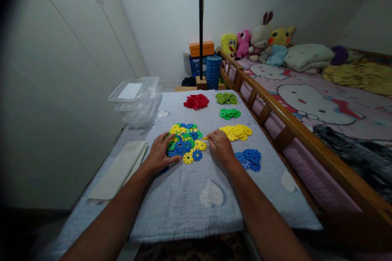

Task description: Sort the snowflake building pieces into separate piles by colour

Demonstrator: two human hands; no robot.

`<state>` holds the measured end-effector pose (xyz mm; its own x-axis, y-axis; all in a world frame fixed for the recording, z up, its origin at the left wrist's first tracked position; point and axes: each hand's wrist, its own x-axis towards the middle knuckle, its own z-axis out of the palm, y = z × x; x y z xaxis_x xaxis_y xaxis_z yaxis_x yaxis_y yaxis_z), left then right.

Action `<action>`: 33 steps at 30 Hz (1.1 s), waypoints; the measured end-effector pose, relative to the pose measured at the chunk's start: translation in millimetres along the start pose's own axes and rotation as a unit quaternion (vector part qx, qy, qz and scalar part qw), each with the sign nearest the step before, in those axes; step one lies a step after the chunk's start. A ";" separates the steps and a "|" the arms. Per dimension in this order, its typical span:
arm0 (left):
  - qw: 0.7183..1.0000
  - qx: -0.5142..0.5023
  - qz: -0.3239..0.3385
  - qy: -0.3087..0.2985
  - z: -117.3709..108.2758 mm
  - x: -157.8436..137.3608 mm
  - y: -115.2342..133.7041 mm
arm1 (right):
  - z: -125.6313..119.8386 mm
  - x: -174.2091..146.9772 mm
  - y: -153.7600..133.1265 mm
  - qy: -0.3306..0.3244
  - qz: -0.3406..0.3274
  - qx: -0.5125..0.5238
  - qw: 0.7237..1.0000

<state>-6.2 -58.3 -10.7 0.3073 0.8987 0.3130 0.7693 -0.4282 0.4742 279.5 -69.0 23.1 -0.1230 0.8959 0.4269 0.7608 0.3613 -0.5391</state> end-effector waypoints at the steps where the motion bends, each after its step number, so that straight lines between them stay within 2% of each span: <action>1: 1.000 0.000 -0.001 0.000 -0.1 0.2 0.1 | -7.4 5.6 5.9 0.019 0.030 -0.006 0.999; 5: 1.000 0.004 -0.006 -0.007 -0.6 0.7 0.5 | -36.3 24.7 33.0 0.084 0.171 -0.057 0.980; 8: 1.000 0.007 -0.006 -0.008 -0.5 0.6 -0.1 | -46.9 29.4 51.2 0.101 0.217 -0.113 0.964; 14: 1.000 0.003 -0.002 -0.003 0.1 -0.2 -2.1 | -42.5 24.1 70.3 0.104 0.224 -0.199 0.948; 23: 1.000 0.015 0.000 -0.001 0.3 -0.9 -1.3 | -38.0 21.2 68.6 0.107 0.209 -0.256 0.938; 25: 1.000 0.020 -0.001 0.000 0.3 -1.1 -1.0 | -37.6 21.3 64.7 0.112 0.196 -0.239 0.944; 28: 1.000 0.027 -0.005 0.004 1.0 -1.3 -0.5 | -30.6 21.6 51.4 0.084 0.115 -0.159 0.977; 30: 0.999 0.030 -0.008 0.007 1.6 -1.5 0.1 | -20.8 20.7 37.2 0.031 0.043 -0.084 0.995; 33: 0.999 0.030 -0.010 0.012 1.8 -1.8 1.4 | -2.6 16.3 14.2 -0.071 -0.036 -0.018 0.997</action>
<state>-4.7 -60.3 -12.1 0.2784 0.9044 0.3234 0.8078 -0.4027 0.4305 290.0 -49.9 24.3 -0.2642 0.8967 0.3551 0.7685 0.4182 -0.4842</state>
